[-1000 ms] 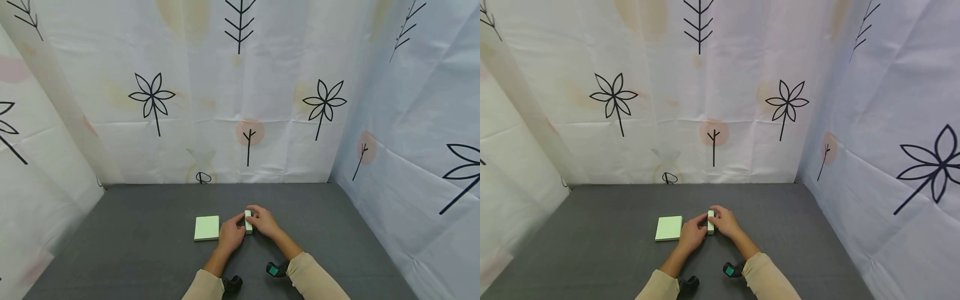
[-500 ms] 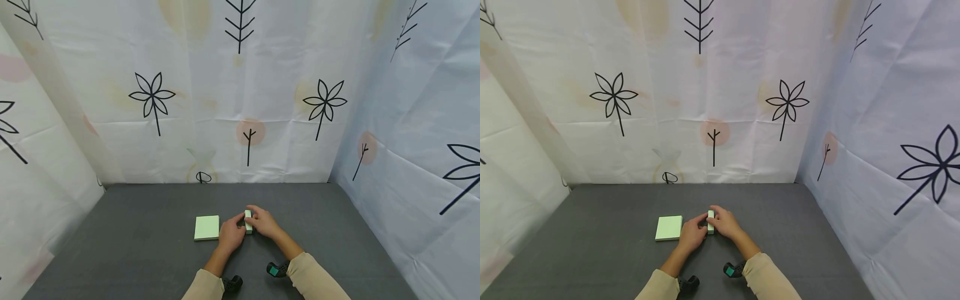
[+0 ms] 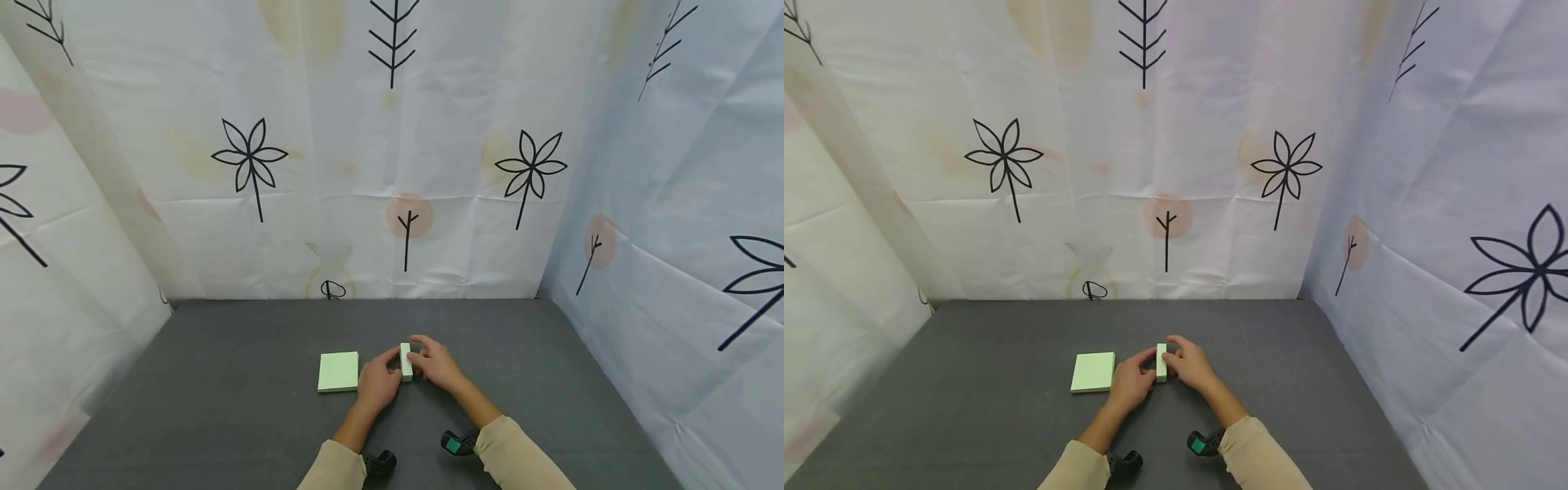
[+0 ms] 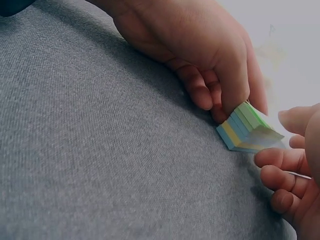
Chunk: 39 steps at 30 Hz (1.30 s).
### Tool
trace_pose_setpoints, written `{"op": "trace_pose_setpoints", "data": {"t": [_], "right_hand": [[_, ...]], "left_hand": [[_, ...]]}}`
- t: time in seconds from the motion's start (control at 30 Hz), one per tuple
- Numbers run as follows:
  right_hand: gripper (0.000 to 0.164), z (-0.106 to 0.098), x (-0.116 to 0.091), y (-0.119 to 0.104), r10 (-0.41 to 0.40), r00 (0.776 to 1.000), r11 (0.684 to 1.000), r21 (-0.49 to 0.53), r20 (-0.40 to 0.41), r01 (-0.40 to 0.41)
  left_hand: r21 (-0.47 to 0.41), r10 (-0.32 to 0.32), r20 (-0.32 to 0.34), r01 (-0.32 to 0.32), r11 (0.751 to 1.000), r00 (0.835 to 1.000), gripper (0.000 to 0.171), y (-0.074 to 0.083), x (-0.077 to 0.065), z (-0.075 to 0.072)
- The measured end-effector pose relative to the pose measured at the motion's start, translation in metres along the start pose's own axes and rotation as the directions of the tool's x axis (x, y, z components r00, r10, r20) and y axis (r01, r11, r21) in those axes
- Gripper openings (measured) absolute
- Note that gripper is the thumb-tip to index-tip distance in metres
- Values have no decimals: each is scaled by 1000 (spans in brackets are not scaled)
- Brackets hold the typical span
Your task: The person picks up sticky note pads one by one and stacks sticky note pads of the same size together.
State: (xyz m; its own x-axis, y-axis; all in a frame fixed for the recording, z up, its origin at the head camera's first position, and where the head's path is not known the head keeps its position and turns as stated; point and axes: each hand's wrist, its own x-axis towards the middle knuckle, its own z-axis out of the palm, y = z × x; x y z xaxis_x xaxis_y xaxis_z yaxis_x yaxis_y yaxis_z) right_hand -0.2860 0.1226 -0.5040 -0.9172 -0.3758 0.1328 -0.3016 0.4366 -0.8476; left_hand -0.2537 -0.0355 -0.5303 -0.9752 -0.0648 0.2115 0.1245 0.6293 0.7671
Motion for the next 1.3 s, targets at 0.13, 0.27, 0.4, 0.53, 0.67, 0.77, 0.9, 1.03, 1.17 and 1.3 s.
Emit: {"op": "trace_pose_setpoints", "data": {"t": [0.13, 0.27, 0.4, 0.53, 0.67, 0.77, 0.9, 1.03, 1.17, 1.3], "right_hand": [[44, -1, -2, 2, -7, 1000, 1000, 26, -8, 7], [44, -2, -4, 5, 0, 1000, 999, 53, -26, 2], [44, -1, -7, 7, 7, 1000, 999, 52, -30, -5], [45, 0, -10, 3, -1, 1000, 1000, 15, -17, 1], [46, 1, -12, -3, -6, 1000, 1000, -13, -11, 6], [46, 2, -12, -5, 8, 1000, 1000, -20, -9, -8], [46, 3, -11, -4, 17, 1000, 1000, -15, -5, -17], [45, 3, -11, -3, 4, 1000, 1000, -18, 0, -4], [43, 3, -10, -3, -25, 1000, 998, -51, 12, 26], [42, 3, -10, -3, -46, 999, 995, -85, 26, 48]], "left_hand": [[22, 2, -12, -1, 1000, 1000, 50, 0, 0, -1], [20, 10, -10, -10, 1000, 1000, 49, -1, -1, 0], [18, 14, -12, -13, 1000, 1000, 49, -2, -2, 1], [2, 13, -8, -13, 1000, 1000, 48, -2, -2, 0], [-22, 15, 2, -15, 1000, 1000, 46, -1, -2, -1], [-26, 19, 6, -19, 999, 1000, 46, -1, -2, -1], [-36, 21, 6, -20, 999, 1000, 47, -1, -3, -2], [-52, 13, 16, -12, 999, 1000, 48, 0, -2, -3], [-58, 9, 22, -7, 998, 1000, 47, 0, -2, -3], [-60, 12, 20, -10, 998, 1000, 47, 0, -3, -3]]}}
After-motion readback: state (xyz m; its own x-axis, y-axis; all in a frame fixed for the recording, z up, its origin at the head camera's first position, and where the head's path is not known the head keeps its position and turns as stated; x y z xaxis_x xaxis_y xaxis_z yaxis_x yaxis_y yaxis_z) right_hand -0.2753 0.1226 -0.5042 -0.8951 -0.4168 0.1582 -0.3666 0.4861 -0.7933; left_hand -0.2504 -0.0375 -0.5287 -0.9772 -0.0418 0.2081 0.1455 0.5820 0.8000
